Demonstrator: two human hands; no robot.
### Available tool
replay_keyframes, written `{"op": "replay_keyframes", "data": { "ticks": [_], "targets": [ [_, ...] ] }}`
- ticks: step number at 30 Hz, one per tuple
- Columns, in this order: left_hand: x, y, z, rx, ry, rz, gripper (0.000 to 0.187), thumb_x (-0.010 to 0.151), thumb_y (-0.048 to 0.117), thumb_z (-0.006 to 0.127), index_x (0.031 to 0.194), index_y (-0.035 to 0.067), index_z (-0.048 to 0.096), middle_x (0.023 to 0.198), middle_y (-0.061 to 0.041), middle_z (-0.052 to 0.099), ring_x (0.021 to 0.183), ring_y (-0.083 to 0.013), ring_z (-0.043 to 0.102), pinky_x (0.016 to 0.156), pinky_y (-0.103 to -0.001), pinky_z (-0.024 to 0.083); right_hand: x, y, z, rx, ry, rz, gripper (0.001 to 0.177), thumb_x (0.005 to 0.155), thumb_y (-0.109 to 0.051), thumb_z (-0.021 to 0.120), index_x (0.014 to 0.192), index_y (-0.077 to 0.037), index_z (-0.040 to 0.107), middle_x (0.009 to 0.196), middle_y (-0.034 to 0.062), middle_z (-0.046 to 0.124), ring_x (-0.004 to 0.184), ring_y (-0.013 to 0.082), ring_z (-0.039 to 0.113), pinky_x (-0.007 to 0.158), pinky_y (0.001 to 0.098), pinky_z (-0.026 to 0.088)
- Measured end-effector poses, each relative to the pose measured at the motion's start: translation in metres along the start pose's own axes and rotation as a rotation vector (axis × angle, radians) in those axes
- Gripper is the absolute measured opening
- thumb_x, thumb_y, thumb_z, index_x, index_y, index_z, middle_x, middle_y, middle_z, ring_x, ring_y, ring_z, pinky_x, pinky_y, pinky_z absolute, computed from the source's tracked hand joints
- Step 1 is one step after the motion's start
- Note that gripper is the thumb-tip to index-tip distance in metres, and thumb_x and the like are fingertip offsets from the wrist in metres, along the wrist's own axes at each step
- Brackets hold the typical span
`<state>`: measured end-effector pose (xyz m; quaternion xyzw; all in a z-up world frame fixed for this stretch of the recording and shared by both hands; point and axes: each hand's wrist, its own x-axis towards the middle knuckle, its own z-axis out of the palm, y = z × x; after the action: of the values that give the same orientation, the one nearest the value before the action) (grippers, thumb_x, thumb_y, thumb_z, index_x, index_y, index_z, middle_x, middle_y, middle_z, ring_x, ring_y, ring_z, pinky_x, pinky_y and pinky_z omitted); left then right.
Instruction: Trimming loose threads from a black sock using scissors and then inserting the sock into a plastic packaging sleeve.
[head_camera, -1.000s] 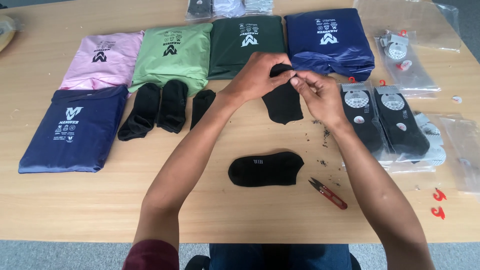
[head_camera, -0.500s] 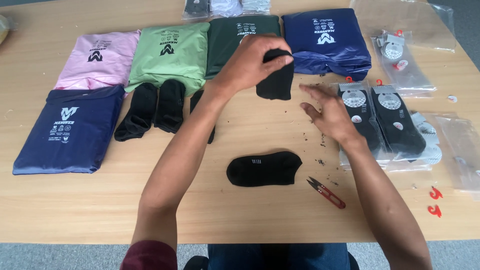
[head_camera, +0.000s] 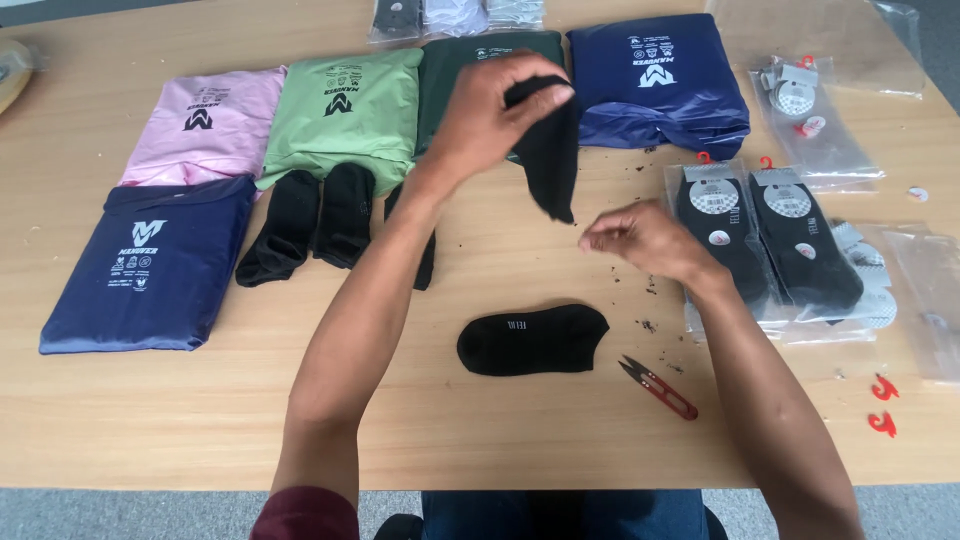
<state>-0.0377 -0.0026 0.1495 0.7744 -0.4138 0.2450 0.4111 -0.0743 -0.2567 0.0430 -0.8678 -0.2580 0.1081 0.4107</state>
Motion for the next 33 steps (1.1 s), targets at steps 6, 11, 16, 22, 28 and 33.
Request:
{"op": "replay_keyframes", "data": {
  "ticks": [6, 11, 16, 22, 28, 33],
  "targets": [
    [-0.004, 0.013, 0.006, 0.028, -0.076, -0.005, 0.016, 0.099, 0.018, 0.071, 0.107, 0.004, 0.073, 0.105, -0.013, 0.077, 0.098, -0.0229, 0.075, 0.092, -0.036, 0.059, -0.003, 0.006, -0.02, -0.013, 0.252, -0.127, 0.039, 0.1, 0.003, 0.055, 0.135, -0.011, 0.066, 0.125, 0.007, 0.073, 0.112, 0.0143, 0.069, 0.099, 0.0267, 0.052],
    [-0.007, 0.023, 0.019, -0.014, -0.119, 0.002, 0.012, 0.098, 0.017, 0.071, 0.102, 0.006, 0.075, 0.095, -0.007, 0.074, 0.085, -0.0184, 0.072, 0.075, -0.03, 0.054, 0.011, -0.031, -0.026, 0.136, 0.267, -0.253, 0.045, 0.092, -0.021, 0.076, 0.133, -0.013, 0.057, 0.124, 0.0006, 0.064, 0.108, 0.0144, 0.06, 0.096, 0.0283, 0.051],
    [-0.01, 0.022, 0.025, -0.084, -0.092, -0.011, 0.012, 0.097, 0.017, 0.072, 0.101, 0.007, 0.076, 0.095, -0.006, 0.076, 0.085, -0.0178, 0.074, 0.077, -0.03, 0.057, 0.028, -0.033, 0.007, 0.204, 0.294, -0.333, 0.012, 0.096, -0.017, 0.08, 0.089, -0.012, 0.072, 0.079, -0.0097, 0.06, 0.074, 0.0013, 0.05, 0.063, 0.0212, 0.042],
    [-0.024, 0.012, 0.014, -0.043, 0.103, 0.003, 0.012, 0.097, 0.014, 0.073, 0.104, 0.005, 0.075, 0.099, -0.009, 0.077, 0.089, -0.0189, 0.076, 0.083, -0.029, 0.062, 0.026, -0.031, 0.002, 0.047, -0.055, 0.134, 0.029, 0.085, -0.033, 0.084, 0.076, -0.007, 0.075, 0.072, -0.0008, 0.069, 0.069, 0.009, 0.059, 0.06, 0.0255, 0.042],
    [-0.03, 0.022, 0.005, -0.061, 0.135, -0.016, 0.013, 0.1, 0.017, 0.07, 0.105, 0.006, 0.075, 0.096, -0.006, 0.074, 0.086, -0.0176, 0.071, 0.078, -0.029, 0.055, 0.022, -0.015, -0.017, -0.103, -0.295, 0.376, 0.068, 0.089, -0.023, 0.086, 0.072, -0.011, 0.022, 0.069, 0.0043, 0.072, 0.109, 0.0113, 0.083, 0.052, 0.0266, 0.018],
    [-0.024, 0.024, 0.005, -0.062, 0.07, 0.032, 0.012, 0.098, 0.015, 0.073, 0.103, 0.005, 0.075, 0.097, -0.008, 0.075, 0.09, -0.0195, 0.074, 0.083, -0.03, 0.058, 0.01, -0.045, -0.039, -0.145, -0.135, 0.113, 0.099, 0.069, -0.045, 0.079, 0.155, -0.016, 0.04, 0.158, 0.0102, 0.047, 0.136, 0.0312, 0.054, 0.108, 0.0471, 0.049]
  ]
}}
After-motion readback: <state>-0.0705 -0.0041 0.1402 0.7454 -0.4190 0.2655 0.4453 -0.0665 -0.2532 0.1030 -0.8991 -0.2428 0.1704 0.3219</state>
